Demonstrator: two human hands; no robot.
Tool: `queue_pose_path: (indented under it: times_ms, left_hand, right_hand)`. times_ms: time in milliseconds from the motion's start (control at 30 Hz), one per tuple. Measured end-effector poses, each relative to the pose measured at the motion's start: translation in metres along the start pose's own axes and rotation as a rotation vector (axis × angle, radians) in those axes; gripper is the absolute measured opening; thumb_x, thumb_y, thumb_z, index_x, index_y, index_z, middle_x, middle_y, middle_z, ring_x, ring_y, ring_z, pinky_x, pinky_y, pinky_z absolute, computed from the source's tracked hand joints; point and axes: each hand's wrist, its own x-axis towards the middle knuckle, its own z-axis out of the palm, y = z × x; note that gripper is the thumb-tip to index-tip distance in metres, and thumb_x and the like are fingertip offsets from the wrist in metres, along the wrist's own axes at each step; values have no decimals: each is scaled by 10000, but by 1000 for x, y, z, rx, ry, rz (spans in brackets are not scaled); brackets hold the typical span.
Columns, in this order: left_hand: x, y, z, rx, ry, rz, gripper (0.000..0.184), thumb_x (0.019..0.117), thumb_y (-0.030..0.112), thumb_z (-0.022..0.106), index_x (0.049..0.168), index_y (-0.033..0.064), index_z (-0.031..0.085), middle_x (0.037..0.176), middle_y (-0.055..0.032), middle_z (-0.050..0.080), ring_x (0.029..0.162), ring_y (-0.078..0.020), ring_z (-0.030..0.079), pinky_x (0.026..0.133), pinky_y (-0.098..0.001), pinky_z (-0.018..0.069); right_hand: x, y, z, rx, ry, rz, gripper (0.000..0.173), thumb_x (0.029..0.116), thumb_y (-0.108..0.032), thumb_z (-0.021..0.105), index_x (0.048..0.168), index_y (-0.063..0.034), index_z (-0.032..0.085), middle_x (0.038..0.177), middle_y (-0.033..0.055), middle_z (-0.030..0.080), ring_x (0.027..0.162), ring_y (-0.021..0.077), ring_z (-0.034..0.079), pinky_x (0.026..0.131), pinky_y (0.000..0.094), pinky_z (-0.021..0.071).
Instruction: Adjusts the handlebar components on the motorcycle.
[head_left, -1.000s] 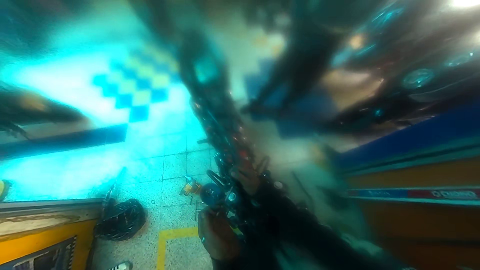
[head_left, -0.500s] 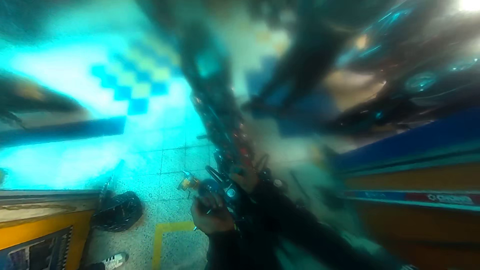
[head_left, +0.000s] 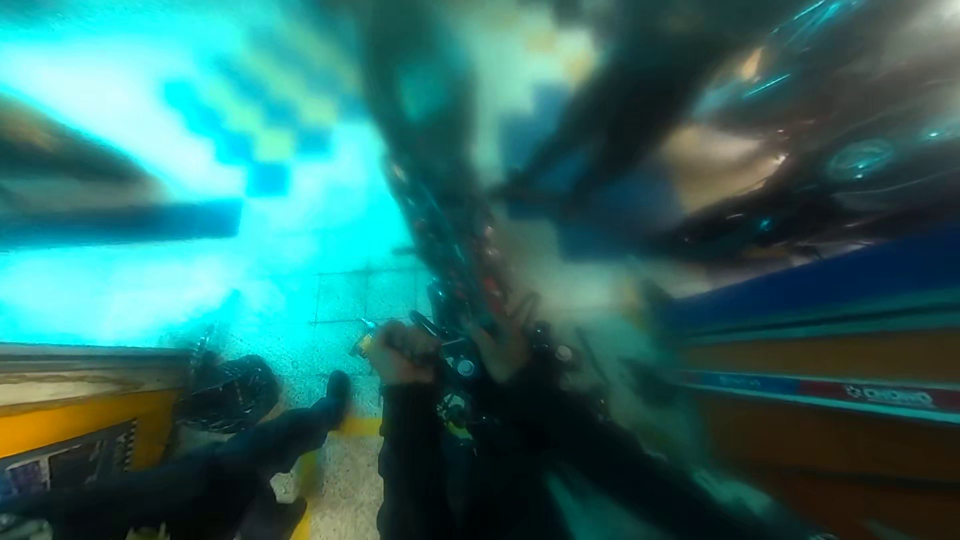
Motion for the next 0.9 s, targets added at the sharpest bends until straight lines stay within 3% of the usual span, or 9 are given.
queue_pose_path:
  times_ms: [200,367,667,800,900]
  left_hand:
    - [32,4,0,46,-32,-160,508,1025,248,305,520,217,343,412,74,275,329,-65,302,371,-233,298]
    - [48,3,5,41,-51,-241,517,1027,265,302,513,221,342,404,74,278,318,-60,299,353,-222,285]
    - [72,-4,2,12,-103,-311,488,1030,246,321,547,215,381,422,87,272,322,-40,282,345,-197,268]
    - [48,-1,-3,-59,-143,-218,493,1054,308,343,573,220,408,451,94,299,356,-38,309,389,-192,305]
    - [15,-8,10,-138,-78,-90,488,1066,374,351,623,212,475,486,88,369,395,-45,384,431,-192,380]
  right_hand:
    - [-4,1,-1,-76,61,-36,302,990,-362,641,970,-69,710,715,76,660,654,219,658,631,490,547]
    - [-11,2,-1,-143,43,-12,474,1023,-465,568,1243,-57,671,884,120,724,818,265,718,766,534,584]
    - [-11,3,2,-160,84,-16,395,1028,-446,569,1141,-80,665,804,77,693,725,231,694,686,497,583]
    - [-7,-2,-12,-50,-127,-2,384,1053,-362,562,1225,-21,605,919,146,698,841,274,703,802,507,581]
    - [-5,-1,-36,35,-251,-97,341,1047,-264,593,1252,8,588,985,152,693,894,236,691,847,449,574]
